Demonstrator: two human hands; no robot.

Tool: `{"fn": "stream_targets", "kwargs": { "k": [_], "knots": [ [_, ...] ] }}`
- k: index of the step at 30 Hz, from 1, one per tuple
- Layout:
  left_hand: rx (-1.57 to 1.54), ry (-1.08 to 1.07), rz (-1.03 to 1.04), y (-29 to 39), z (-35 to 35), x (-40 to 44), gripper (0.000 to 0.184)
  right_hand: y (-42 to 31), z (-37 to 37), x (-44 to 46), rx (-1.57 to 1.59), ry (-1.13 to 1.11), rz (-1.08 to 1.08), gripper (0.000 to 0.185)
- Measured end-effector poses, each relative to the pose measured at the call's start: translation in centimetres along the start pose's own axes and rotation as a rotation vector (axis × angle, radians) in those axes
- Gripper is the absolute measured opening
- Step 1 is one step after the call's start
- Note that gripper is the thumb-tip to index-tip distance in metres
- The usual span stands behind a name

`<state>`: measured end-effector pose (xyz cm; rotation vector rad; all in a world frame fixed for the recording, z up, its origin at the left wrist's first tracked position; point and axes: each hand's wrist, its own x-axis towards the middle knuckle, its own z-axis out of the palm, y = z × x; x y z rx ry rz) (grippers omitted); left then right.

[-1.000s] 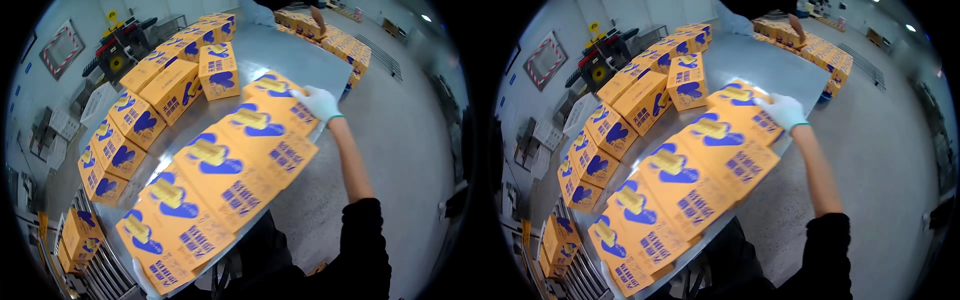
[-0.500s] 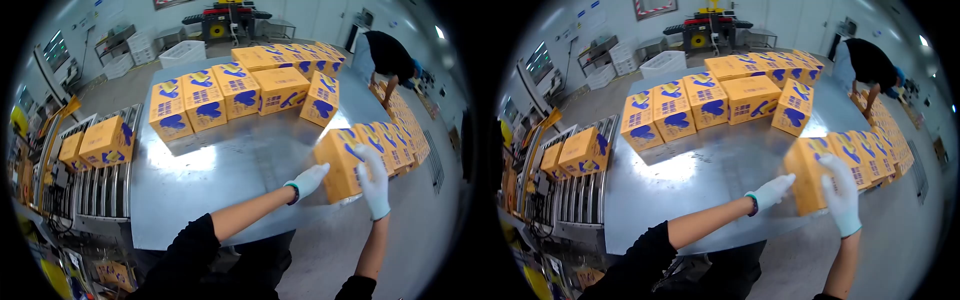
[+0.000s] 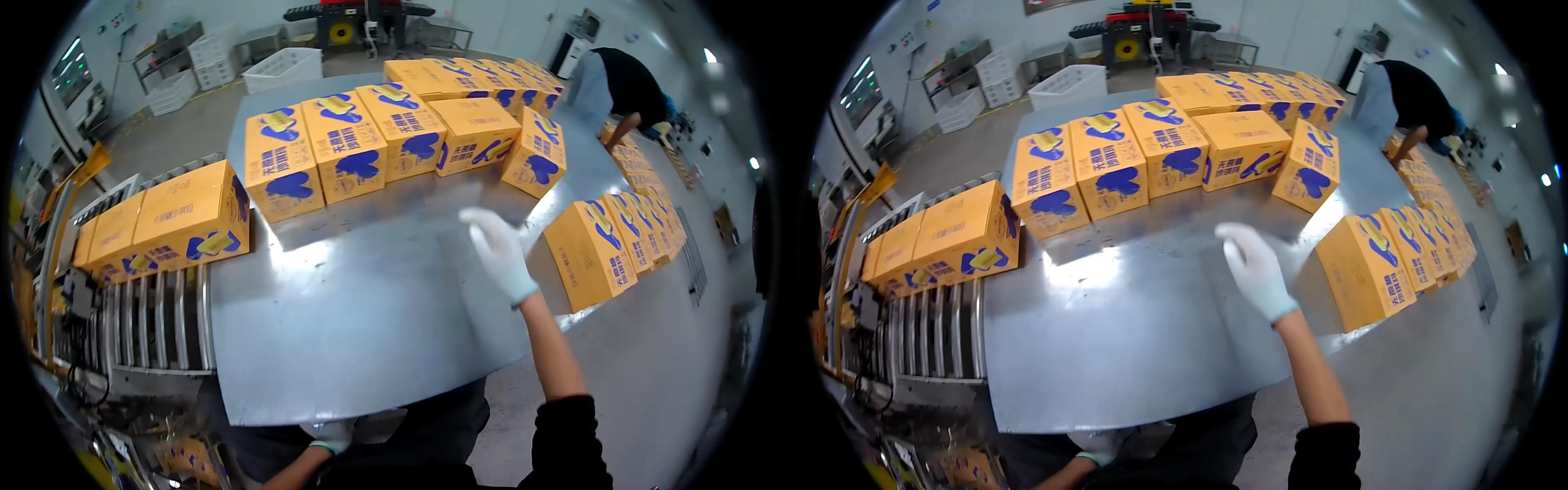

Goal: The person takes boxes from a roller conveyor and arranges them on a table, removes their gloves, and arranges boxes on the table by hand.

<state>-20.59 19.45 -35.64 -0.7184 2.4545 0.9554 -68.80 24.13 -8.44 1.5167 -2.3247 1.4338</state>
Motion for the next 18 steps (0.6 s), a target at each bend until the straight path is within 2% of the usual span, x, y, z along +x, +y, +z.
{"fn": "stream_targets", "kwargs": {
  "k": [1, 2, 5, 6, 7, 8, 11, 13, 14, 16, 17, 18],
  "knots": [
    [-0.058, 0.159, -0.060, -1.8, 4.7, 3.3, 0.037, 1.0, 0.2, 2.9, -0.051, 0.088, -0.059, 0.025],
    [-0.048, 0.216, -0.121, -2.0, 6.3, 5.2, 0.037, 0.9, -0.2, 5.7, -0.069, 0.118, -0.074, 0.025],
    [0.051, 0.195, -0.204, -1.0, 6.0, 7.6, 0.039, 2.8, 0.2, 14.0, -0.152, 0.277, -0.114, 0.022],
    [0.074, 0.185, -0.206, -0.7, 5.1, 7.9, 0.039, 3.7, 0.5, 16.9, -0.059, 0.250, -0.072, 0.022],
    [0.092, 0.172, -0.208, -0.7, 4.2, 8.0, 0.039, 2.2, 0.7, 18.8, -0.194, 0.228, -0.138, 0.024],
    [0.109, 0.152, -0.210, -0.5, 3.6, 8.1, 0.040, 1.7, 1.3, 20.5, -0.043, 0.165, -0.121, 0.027],
    [0.120, 0.082, -0.215, -0.3, 2.0, 7.9, 0.041, -1.5, 5.5, 23.2, 0.006, 0.120, -0.056, 0.028],
    [0.135, 0.036, -0.209, -0.1, 1.3, 7.7, 0.042, -4.2, 9.3, 23.5, 0.029, -0.044, -0.227, 0.030],
    [0.144, 0.012, -0.206, -0.1, 1.1, 7.6, 0.043, -6.4, 11.3, 22.9, 0.107, -0.178, -0.192, 0.033],
    [0.162, -0.039, -0.191, 0.4, 0.3, 7.2, 0.044, -11.0, 16.3, 21.4, 0.236, -0.367, -0.301, 0.047],
    [0.166, -0.084, -0.175, 1.0, -0.7, 6.5, 0.044, -13.2, 18.9, 20.3, 0.145, -0.368, -0.422, 0.059],
    [0.161, -0.158, -0.144, 1.8, -2.6, 5.4, 0.045, -15.3, 21.2, 19.7, 0.207, -0.501, -0.408, 0.081]
  ]
}}
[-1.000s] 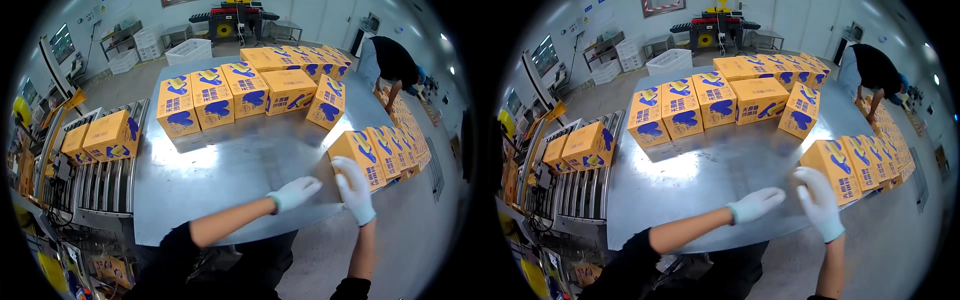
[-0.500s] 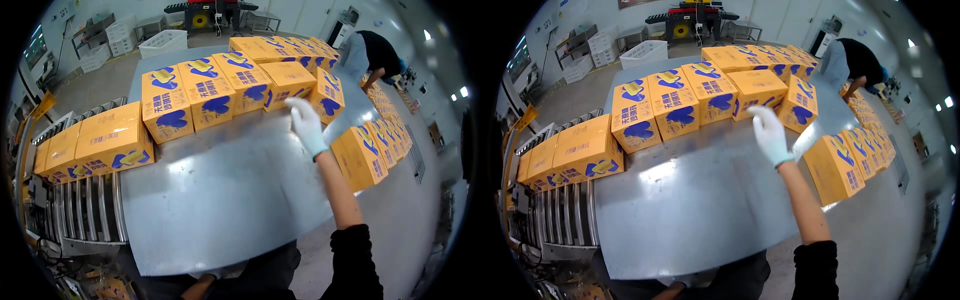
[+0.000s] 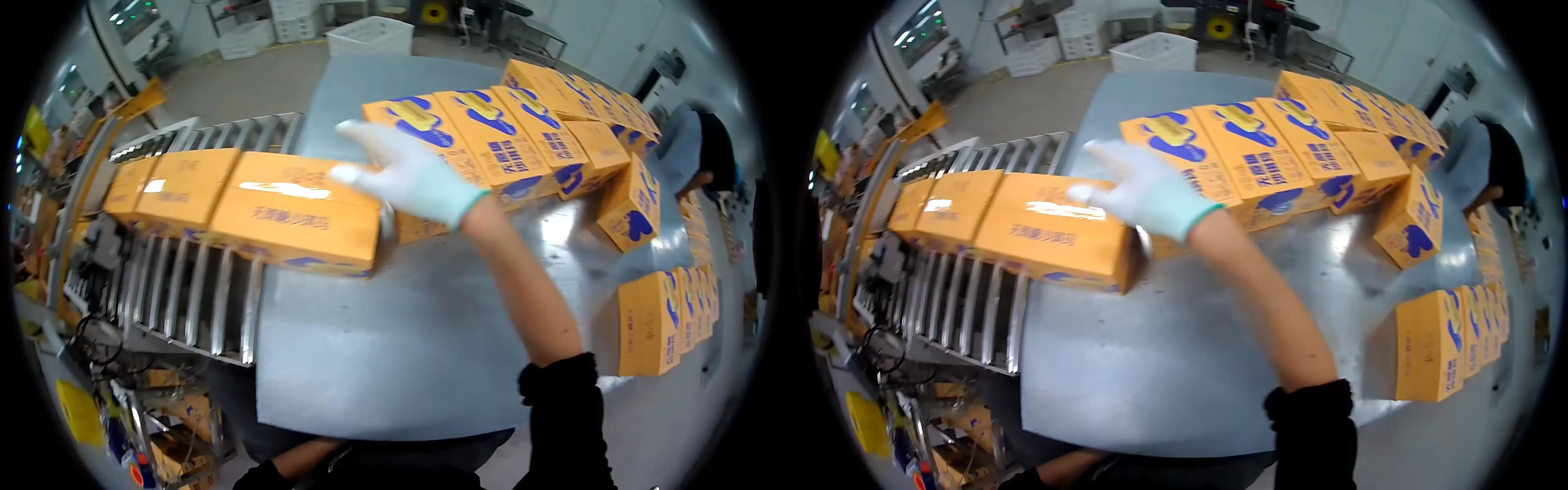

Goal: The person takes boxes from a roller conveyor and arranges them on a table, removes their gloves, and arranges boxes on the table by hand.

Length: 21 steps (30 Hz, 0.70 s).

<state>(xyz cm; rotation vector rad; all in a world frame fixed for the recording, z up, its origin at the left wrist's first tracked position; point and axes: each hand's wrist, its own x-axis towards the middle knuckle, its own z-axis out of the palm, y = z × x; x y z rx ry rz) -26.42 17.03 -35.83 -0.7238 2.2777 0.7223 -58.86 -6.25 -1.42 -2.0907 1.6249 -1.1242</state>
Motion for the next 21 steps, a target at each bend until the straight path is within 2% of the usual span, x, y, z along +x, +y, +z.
{"fn": "stream_targets", "kwargs": {
  "k": [2, 3, 4, 5, 6, 7, 8, 9, 10, 11, 12, 13, 14, 15, 16, 17, 18, 19, 20, 21],
  "knots": [
    [-0.124, -0.241, 0.168, 0.3, -6.1, -5.7, 0.046, -2.4, 4.5, 2.5, -0.075, -0.216, 0.120, 0.102],
    [-0.294, -0.339, 0.277, 0.0, -9.5, -9.6, 0.046, -3.3, 5.3, 2.2, -0.069, -0.206, 0.102, 0.102],
    [-0.589, -0.360, 0.382, -0.6, -12.3, -13.8, 0.052, -4.6, 6.2, 1.1, -0.233, -0.159, 0.077, 0.107],
    [-0.655, -0.447, 0.607, -1.7, -16.2, -16.8, 0.052, -6.1, 6.9, -0.1, -0.402, -0.111, 0.052, 0.113],
    [-0.740, -0.452, 0.828, -3.3, -20.4, -19.1, 0.049, -7.3, 7.0, -2.1, -0.390, -0.098, -0.032, 0.117],
    [-0.620, -0.414, 0.949, -5.8, -25.3, -20.9, 0.049, -9.5, 6.5, -4.5, -0.415, -0.101, -0.098, 0.116],
    [-0.600, -0.226, 1.000, -7.3, -29.8, -22.8, 0.044, -12.2, 6.1, -7.0, -0.409, -0.160, -0.083, 0.118],
    [-0.604, 0.226, 0.933, -8.5, -33.7, -24.3, 0.040, -14.2, 5.8, -9.6, -0.433, -0.147, -0.143, 0.115],
    [-0.568, 0.769, 0.735, -9.1, -37.4, -25.1, 0.037, -16.4, 5.8, -11.9, -0.466, -0.146, -0.190, 0.114],
    [-0.489, 1.207, 0.519, -10.5, -41.2, -24.0, 0.035, -18.9, 5.5, -14.2, -0.571, -0.174, -0.187, 0.108],
    [-0.604, 1.357, 0.420, -13.3, -44.9, -21.0, 0.037, -20.7, 6.2, -17.1, -0.645, -0.322, -0.095, 0.106],
    [-0.368, 1.553, 0.332, -17.0, -48.3, -17.6, 0.045, -22.4, 6.5, -18.9, -0.716, -0.473, 0.000, 0.104],
    [-0.192, 1.559, 0.163, -20.2, -51.4, -15.1, 0.046, -24.8, 5.0, -18.6, -0.536, -0.737, 0.180, 0.100],
    [0.093, 1.421, -0.095, -23.1, -53.6, -13.2, 0.046, -24.5, 4.8, -18.9, -0.538, -0.651, 0.107, 0.099],
    [0.335, 1.185, -0.364, -22.4, -53.6, -13.8, 0.051, -24.0, 4.8, -19.6, -0.528, -0.561, 0.040, 0.099],
    [0.240, 1.127, -0.461, -23.0, -53.2, -12.8, 0.052, -23.6, 5.0, -19.7, -0.530, -0.558, 0.054, 0.099],
    [0.146, 1.068, -0.557, -24.1, -53.0, -11.4, 0.053, -22.9, 5.2, -19.6, -0.552, -0.437, 0.031, 0.100],
    [0.146, 1.237, -0.438, -23.9, -52.3, -11.6, 0.058, -22.6, 5.2, -19.6, -0.572, -0.318, 0.003, 0.101],
    [0.144, 1.243, -0.441, -23.7, -51.4, -11.6, 0.058, -22.5, 5.1, -19.9, -0.576, -0.317, -0.003, 0.101],
    [0.162, 1.284, -0.291, -21.9, -50.1, -13.0, 0.052, -22.2, 5.0, -20.1, -0.482, -0.283, 0.064, 0.102]
  ]
}}
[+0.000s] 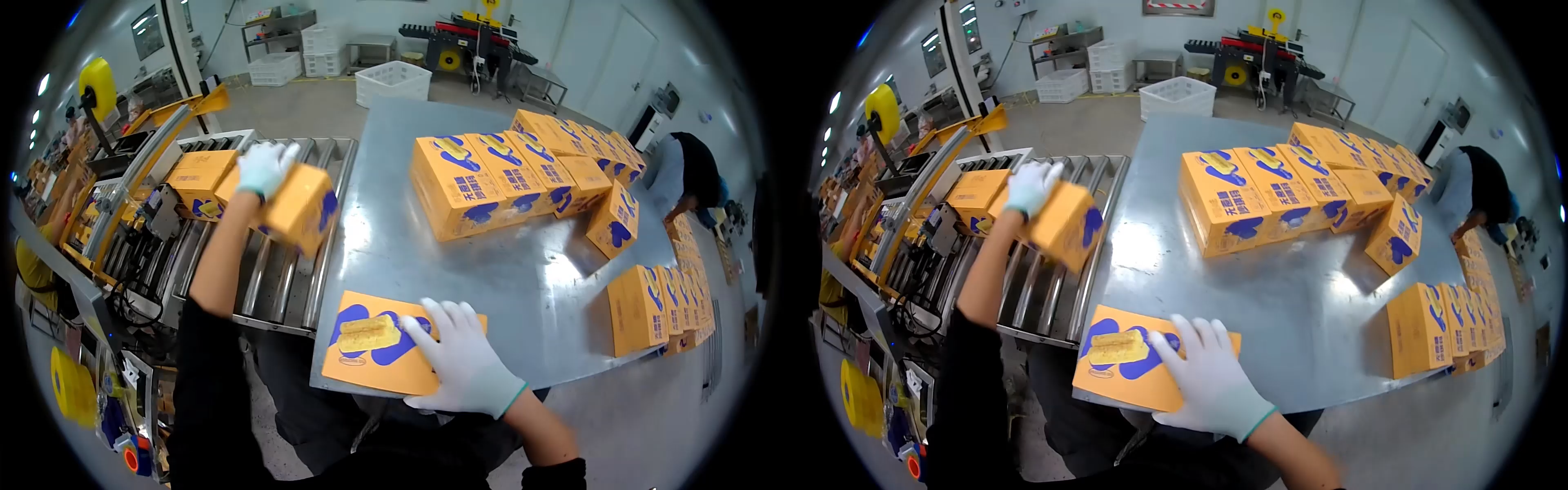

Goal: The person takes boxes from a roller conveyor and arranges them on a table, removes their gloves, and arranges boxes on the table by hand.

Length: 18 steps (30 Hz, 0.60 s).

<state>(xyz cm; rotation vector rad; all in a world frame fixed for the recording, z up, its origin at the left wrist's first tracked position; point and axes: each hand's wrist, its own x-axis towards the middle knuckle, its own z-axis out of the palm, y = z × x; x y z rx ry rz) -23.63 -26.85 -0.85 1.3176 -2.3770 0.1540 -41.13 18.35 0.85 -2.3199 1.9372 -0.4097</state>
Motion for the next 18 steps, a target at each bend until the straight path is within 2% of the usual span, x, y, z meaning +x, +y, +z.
{"fn": "stream_targets", "kwargs": {
  "k": [1, 3, 4, 5, 6, 7, 8, 9, 10, 11, 12, 13, 14, 15, 18],
  "knots": [
    [-0.068, 0.040, 0.118, 0.8, -1.4, -2.0, 0.050, 0.2, 0.2, -0.2, 0.109, 0.016, 0.056, 0.104],
    [-0.392, 0.274, 0.217, 1.6, -4.0, -6.9, 0.046, 0.6, -0.1, -1.6, 0.104, 0.061, 0.093, 0.103],
    [-0.467, 0.260, 0.133, 0.9, -5.3, -8.8, 0.033, 0.9, -0.6, -2.7, 0.034, 0.073, 0.209, 0.102],
    [-0.344, 0.389, 0.218, 0.4, -6.7, -10.4, 0.031, 1.2, -1.0, -4.2, -0.046, 0.076, 0.330, 0.102],
    [-0.391, 0.484, 0.330, -1.2, -6.3, -11.0, 0.026, 2.3, -0.7, -5.9, -0.096, 0.134, 0.403, 0.104],
    [-0.853, 0.106, -0.116, -4.3, -4.1, -12.8, 0.024, 3.1, -0.7, -7.4, -0.168, 0.162, 0.490, 0.104],
    [-1.278, -0.013, -0.277, -4.3, -4.5, -14.8, 0.033, 4.2, -0.7, -8.9, -0.200, 0.201, 0.557, 0.104],
    [-1.335, -0.033, -0.210, -6.6, -4.2, -16.2, 0.026, 5.2, -0.8, -10.5, -0.226, 0.241, 0.626, 0.103],
    [-1.399, 0.007, -0.250, -7.8, -4.2, -18.1, 0.024, 6.0, -1.2, -11.7, -0.229, 0.262, 0.694, 0.099],
    [-1.414, -0.017, -0.331, -10.1, -4.0, -19.8, 0.032, 6.9, -1.3, -12.8, -0.228, 0.268, 0.723, 0.099],
    [-1.513, -0.028, -0.381, -7.9, -6.2, -21.3, 0.043, 8.0, -1.2, -13.9, -0.310, 0.303, 0.790, 0.096],
    [-1.721, -0.302, -0.489, -8.0, -7.5, -23.1, 0.053, 8.9, -0.8, -14.7, -0.388, 0.331, 0.854, 0.093],
    [-1.690, -0.279, -0.494, -8.2, -6.4, -25.0, 0.056, 9.9, -0.5, -15.3, -0.396, 0.361, 0.877, 0.087],
    [-1.741, -0.188, -0.540, -4.7, -6.8, -26.6, 0.056, 10.4, -0.7, -15.1, -0.385, 0.354, 0.893, 0.087],
    [-1.838, -0.243, -0.527, 1.7, -5.9, -28.8, 0.054, 10.4, -0.5, -13.9, -0.496, 0.360, 0.877, 0.082]
  ]
}}
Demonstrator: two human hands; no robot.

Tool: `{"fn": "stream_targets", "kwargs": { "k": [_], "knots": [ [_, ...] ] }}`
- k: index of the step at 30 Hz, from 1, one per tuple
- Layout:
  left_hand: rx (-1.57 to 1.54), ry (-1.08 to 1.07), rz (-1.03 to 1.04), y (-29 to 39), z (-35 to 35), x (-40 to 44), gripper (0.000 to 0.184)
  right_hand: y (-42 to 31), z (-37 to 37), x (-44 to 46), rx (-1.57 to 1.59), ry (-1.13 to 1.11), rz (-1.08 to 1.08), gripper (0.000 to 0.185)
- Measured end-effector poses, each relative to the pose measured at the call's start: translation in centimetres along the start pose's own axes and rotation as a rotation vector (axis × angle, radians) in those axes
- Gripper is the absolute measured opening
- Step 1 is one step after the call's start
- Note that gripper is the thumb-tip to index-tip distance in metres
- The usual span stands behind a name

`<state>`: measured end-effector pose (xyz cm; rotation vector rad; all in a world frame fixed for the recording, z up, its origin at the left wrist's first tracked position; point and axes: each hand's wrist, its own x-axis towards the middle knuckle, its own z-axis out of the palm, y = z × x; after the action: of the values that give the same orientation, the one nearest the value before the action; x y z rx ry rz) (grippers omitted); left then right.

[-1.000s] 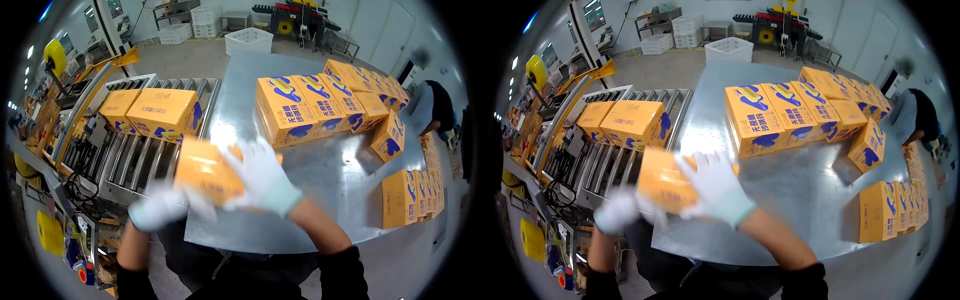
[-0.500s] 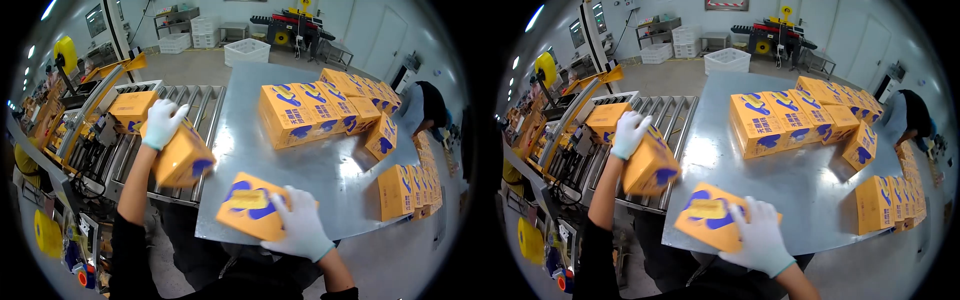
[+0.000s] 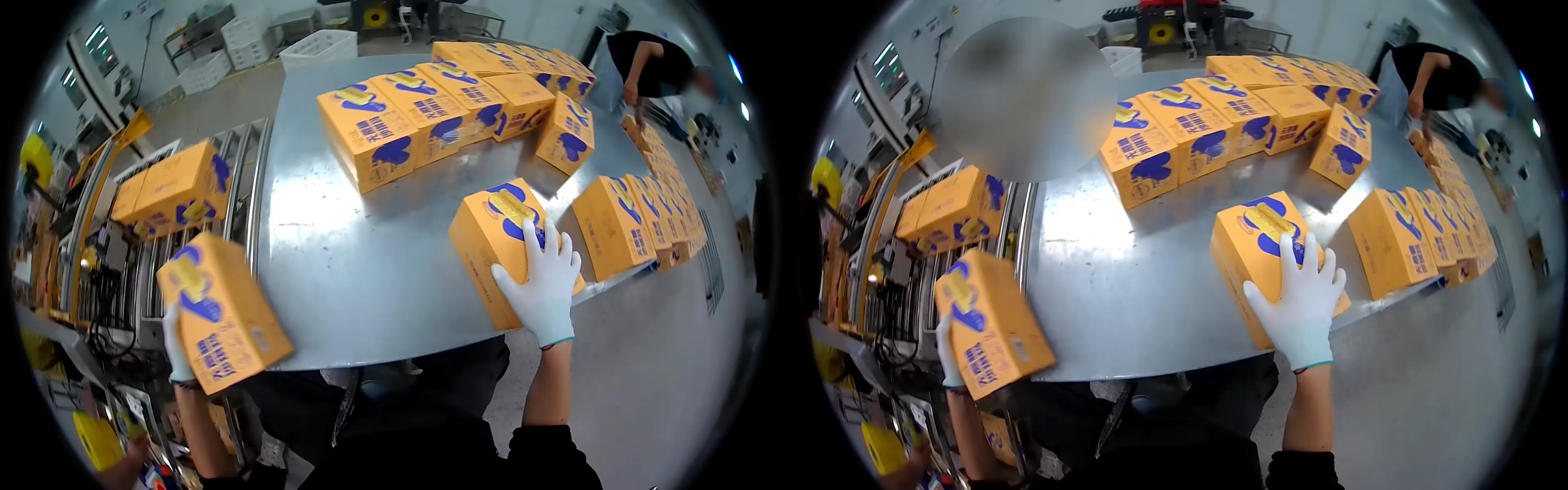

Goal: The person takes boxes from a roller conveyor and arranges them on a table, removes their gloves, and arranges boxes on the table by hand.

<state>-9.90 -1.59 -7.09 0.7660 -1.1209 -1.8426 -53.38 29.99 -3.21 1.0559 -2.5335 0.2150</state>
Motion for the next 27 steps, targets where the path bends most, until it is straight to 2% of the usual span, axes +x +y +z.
{"fn": "stream_targets", "kwargs": {
  "k": [3, 4, 5, 6, 7, 8, 9, 10, 11, 13, 17, 18, 20, 21, 22, 23, 24, 25, 26, 27],
  "knots": [
    [-0.017, -0.016, -0.068, -3.3, 7.8, 0.4, 0.052, -0.3, -0.4, 0.6, 0.103, -0.050, 0.014, 0.080],
    [0.069, -0.028, -0.009, -5.6, 10.4, 0.9, 0.058, 0.0, 0.2, 0.4, 0.056, -0.020, -0.006, 0.079],
    [0.029, -0.063, 0.020, -9.1, 12.3, 1.8, 0.045, 0.1, 0.2, 0.4, 0.048, -0.042, -0.001, 0.078],
    [-0.005, -0.083, 0.027, -9.9, 17.0, 1.5, 0.069, 0.5, 0.3, 0.4, 0.057, -0.061, 0.006, 0.077],
    [-0.069, -0.130, -0.074, -11.6, 20.0, 1.4, 0.071, 0.8, 0.4, 0.3, 0.064, -0.083, 0.019, 0.076],
    [0.066, -0.064, 0.036, -15.4, 23.1, 2.3, 0.072, 1.2, 0.5, 0.3, 0.086, -0.090, 0.027, 0.075],
    [0.316, -0.095, 0.124, -17.7, 26.0, 2.6, 0.073, 1.4, 0.6, 0.3, 0.103, -0.102, 0.036, 0.074],
    [0.602, -0.042, 0.331, -20.4, 29.4, 2.4, 0.073, 1.4, 0.3, 0.4, 0.048, -0.138, 0.035, 0.071],
    [0.646, 0.026, 0.470, -21.3, 32.2, 1.7, 0.075, 2.7, 0.8, 0.6, 0.045, -0.142, 0.017, 0.071],
    [0.651, -0.056, 0.412, -22.8, 35.1, 1.8, 0.079, 7.1, 2.4, 0.7, -0.020, -0.123, 0.125, 0.067],
    [0.662, -0.504, 0.059, -19.7, 36.9, 1.1, 0.084, 12.4, 3.7, 1.4, -0.074, -0.135, 0.178, 0.064],
    [0.655, -0.490, 0.059, -19.0, 36.2, 2.1, 0.084, 12.9, 3.6, 1.8, -0.067, -0.144, 0.237, 0.063],
    [0.634, -0.912, -0.075, -16.5, 33.4, 5.1, 0.080, 13.5, 3.8, 2.4, -0.078, -0.163, 0.323, 0.063],
    [0.743, -0.940, 0.066, -12.9, 31.6, 6.8, 0.075, 13.5, 3.9, 2.3, -0.081, -0.170, 0.316, 0.063],
    [0.911, -0.835, 0.468, -12.1, 30.1, 9.5, 0.064, 13.5, 3.9, 2.2, -0.060, -0.164, 0.321, 0.063],
    [0.916, -0.745, 0.664, -8.3, 28.1, 12.6, 0.047, 13.6, 3.8, 2.2, -0.040, -0.158, 0.327, 0.063],
    [0.888, -0.505, 0.811, -5.6, 26.5, 15.6, 0.033, 13.4, 3.7, 2.1, -0.035, -0.153, 0.315, 0.062],
    [0.880, -0.341, 0.752, -2.4, 24.9, 18.8, 0.030, 13.3, 3.5, 2.1, -0.033, -0.153, 0.313, 0.062],
    [1.122, -0.208, 0.969, 0.4, 22.0, 23.7, 0.032, 13.0, 3.4, 2.1, -0.014, -0.135, 0.313, 0.061],
    [1.456, 0.019, 1.009, 3.1, 19.5, 27.0, 0.038, 12.8, 3.3, 2.2, 0.009, -0.115, 0.305, 0.060]
  ]
}}
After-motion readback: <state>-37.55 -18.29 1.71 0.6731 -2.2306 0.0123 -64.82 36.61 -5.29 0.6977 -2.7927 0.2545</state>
